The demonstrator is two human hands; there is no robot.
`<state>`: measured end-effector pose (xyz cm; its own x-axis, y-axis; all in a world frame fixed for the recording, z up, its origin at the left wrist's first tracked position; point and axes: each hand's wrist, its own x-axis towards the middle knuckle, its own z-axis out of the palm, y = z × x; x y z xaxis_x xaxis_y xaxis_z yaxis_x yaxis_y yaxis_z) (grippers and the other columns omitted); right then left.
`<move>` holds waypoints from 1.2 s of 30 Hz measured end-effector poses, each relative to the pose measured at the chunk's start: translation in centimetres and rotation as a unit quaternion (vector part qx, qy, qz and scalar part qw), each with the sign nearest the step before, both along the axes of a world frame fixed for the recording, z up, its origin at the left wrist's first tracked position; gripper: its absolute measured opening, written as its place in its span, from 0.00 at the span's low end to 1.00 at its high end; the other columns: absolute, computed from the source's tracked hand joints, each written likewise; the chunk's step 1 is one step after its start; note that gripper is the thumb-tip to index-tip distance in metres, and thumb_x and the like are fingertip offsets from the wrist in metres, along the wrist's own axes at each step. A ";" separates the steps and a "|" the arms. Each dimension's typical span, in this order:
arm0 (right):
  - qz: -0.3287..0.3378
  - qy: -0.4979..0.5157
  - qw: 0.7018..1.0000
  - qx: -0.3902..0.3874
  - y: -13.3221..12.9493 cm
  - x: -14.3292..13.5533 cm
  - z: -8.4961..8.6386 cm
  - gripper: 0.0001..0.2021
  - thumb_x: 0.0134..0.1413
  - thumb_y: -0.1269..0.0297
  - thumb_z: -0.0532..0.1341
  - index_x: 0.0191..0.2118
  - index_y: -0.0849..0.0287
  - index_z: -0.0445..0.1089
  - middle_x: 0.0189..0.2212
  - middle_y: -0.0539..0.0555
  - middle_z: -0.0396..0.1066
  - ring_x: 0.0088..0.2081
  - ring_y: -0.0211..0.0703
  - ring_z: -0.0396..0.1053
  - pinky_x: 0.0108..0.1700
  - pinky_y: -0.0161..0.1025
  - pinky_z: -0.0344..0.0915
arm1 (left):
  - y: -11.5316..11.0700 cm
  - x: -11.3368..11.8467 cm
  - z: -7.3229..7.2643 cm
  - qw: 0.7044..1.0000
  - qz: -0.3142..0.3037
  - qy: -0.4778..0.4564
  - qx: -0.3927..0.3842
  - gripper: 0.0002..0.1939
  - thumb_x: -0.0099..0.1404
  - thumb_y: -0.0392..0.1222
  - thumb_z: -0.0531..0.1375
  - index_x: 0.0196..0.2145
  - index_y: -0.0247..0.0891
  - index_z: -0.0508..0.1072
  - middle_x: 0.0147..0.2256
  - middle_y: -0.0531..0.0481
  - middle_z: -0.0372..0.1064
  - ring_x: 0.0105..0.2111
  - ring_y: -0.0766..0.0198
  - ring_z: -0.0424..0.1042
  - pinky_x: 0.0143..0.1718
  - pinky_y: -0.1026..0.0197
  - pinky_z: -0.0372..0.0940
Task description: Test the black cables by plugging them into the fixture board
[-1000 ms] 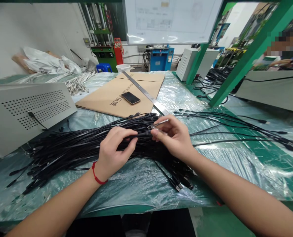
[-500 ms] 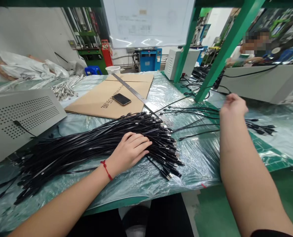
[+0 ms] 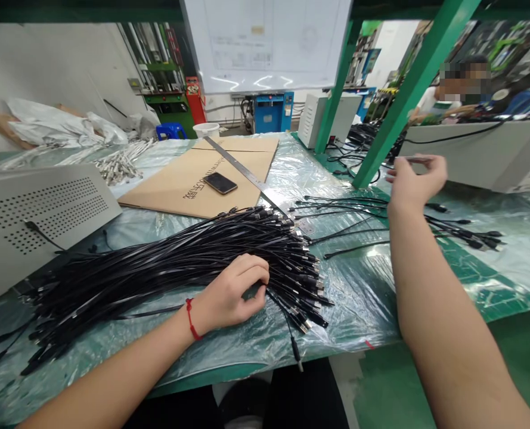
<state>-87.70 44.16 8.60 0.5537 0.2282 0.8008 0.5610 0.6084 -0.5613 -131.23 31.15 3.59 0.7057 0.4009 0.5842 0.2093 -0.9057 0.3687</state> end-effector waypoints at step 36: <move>0.299 -0.409 0.861 -0.050 -12.8 -24.6 -1.4 0.17 0.51 0.73 0.72 0.47 0.51 0.75 0.36 0.51 0.79 0.35 0.49 0.79 0.34 0.42 0.79 | -0.1 -2.7 2.2 0.975 0.150 -0.099 0.128 0.06 0.73 0.34 0.55 0.38 0.35 0.71 0.32 0.48 0.69 0.32 0.62 0.64 0.37 0.57 0.64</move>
<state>-112.27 31.38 7.17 -0.4273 0.3669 0.8263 0.3969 0.8973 -0.1932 -133.92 31.07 5.75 0.4421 0.3952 0.8052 0.4262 -0.8824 0.1992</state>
